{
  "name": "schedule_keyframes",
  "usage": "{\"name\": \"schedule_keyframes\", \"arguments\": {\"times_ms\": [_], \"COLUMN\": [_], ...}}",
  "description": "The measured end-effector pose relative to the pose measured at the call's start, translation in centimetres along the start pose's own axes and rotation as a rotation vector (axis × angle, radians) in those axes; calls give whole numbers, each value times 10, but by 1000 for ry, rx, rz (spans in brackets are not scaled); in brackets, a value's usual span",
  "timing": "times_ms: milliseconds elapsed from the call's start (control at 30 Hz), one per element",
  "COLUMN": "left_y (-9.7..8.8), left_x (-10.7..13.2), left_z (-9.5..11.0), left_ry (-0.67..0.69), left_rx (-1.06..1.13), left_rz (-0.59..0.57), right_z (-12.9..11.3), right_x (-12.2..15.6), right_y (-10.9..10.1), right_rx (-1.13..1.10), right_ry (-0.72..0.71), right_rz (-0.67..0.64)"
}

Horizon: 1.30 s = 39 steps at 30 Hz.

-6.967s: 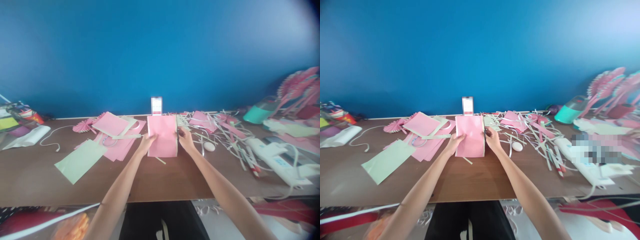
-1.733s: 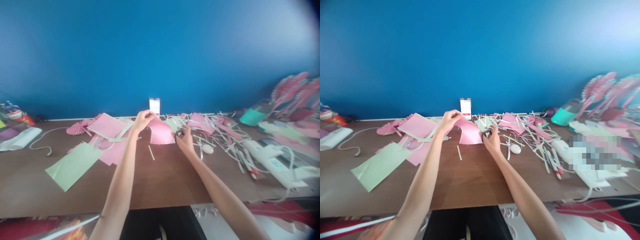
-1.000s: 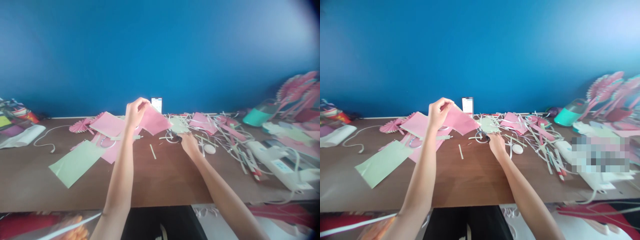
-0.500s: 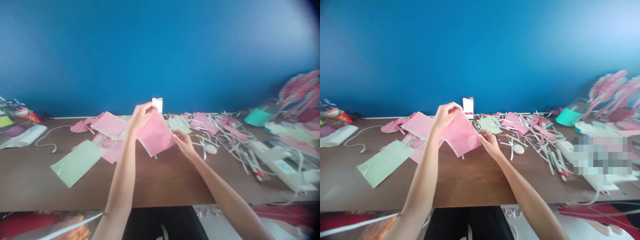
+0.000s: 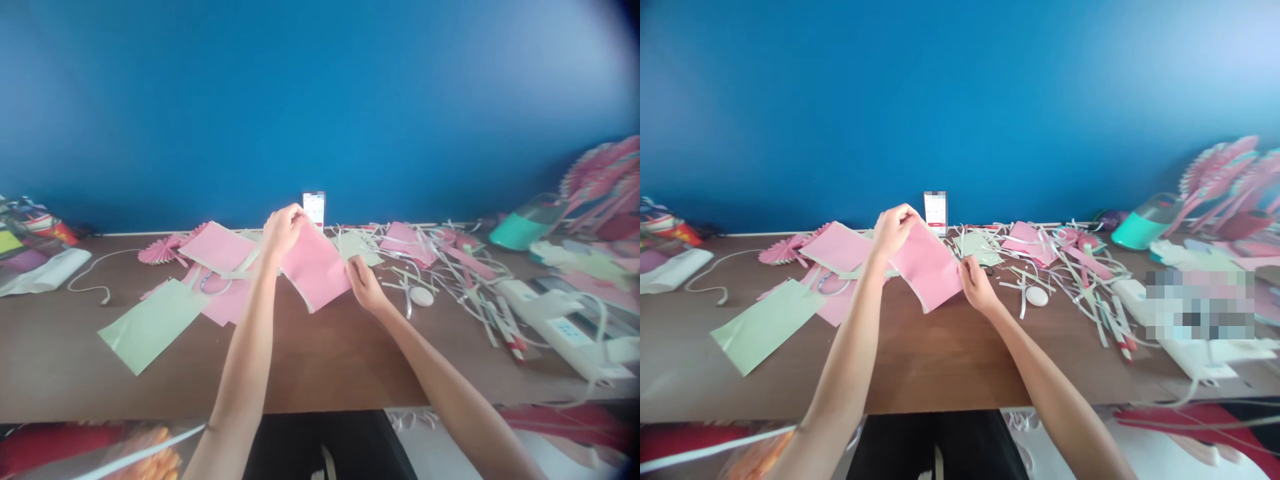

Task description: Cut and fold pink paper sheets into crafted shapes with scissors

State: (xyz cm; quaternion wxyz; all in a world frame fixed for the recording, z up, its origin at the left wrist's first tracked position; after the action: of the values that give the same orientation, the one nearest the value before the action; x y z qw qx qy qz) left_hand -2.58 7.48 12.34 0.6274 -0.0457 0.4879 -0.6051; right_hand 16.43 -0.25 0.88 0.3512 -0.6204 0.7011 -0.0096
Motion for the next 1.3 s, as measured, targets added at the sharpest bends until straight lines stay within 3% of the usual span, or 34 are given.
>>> {"name": "schedule_keyframes", "arguments": {"times_ms": [167, 400, 467, 600, 667, 833, 1000, 1167, 1300], "left_y": [5, 5, -1, -26, -26, 18, 69, 69, 69], "left_x": [-1, 2, 3, 5, 10, 25, 31, 29, 30], "left_z": [-3, 18, 27, 52, 67, 92, 90, 90, 86], "left_ry": [-4, 147, 188, 279, 336, 484, 556, 572, 500], "left_rx": [10, 25, -47, -122, -115, -105, -171, -162, -125], "left_rz": [-127, -305, -270, -73, -107, -366, -566, -548, -629], "right_z": [11, 15, 13, 13, 11, 4, -2, -4, -6], "right_x": [0, -1, 0, 0, -1, -1, 2, 5, 4], "right_y": [3, 4, -1, -10, -12, -11, -16, -21, -21], "right_rx": [3, -26, -24, -73, -66, 6, 88, 157, 112], "right_ry": [66, 68, 65, 92, 68, -13, -78, -102, -62], "right_rz": [-44, -43, 6, 84, 91, 79, 113, 172, 179]}}
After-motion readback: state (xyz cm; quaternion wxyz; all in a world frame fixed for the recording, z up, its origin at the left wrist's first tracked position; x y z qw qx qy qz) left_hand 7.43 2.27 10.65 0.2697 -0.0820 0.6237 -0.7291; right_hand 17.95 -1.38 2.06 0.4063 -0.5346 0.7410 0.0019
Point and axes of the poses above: each hand's wrist, its own x-axis away from the middle knuckle, its own y-axis out of the palm, z = x × y, the point moved 7 cm from there along -x, towards the middle knuckle, and after that the axes turned 2 degrees about x, right-handed, at the moved point
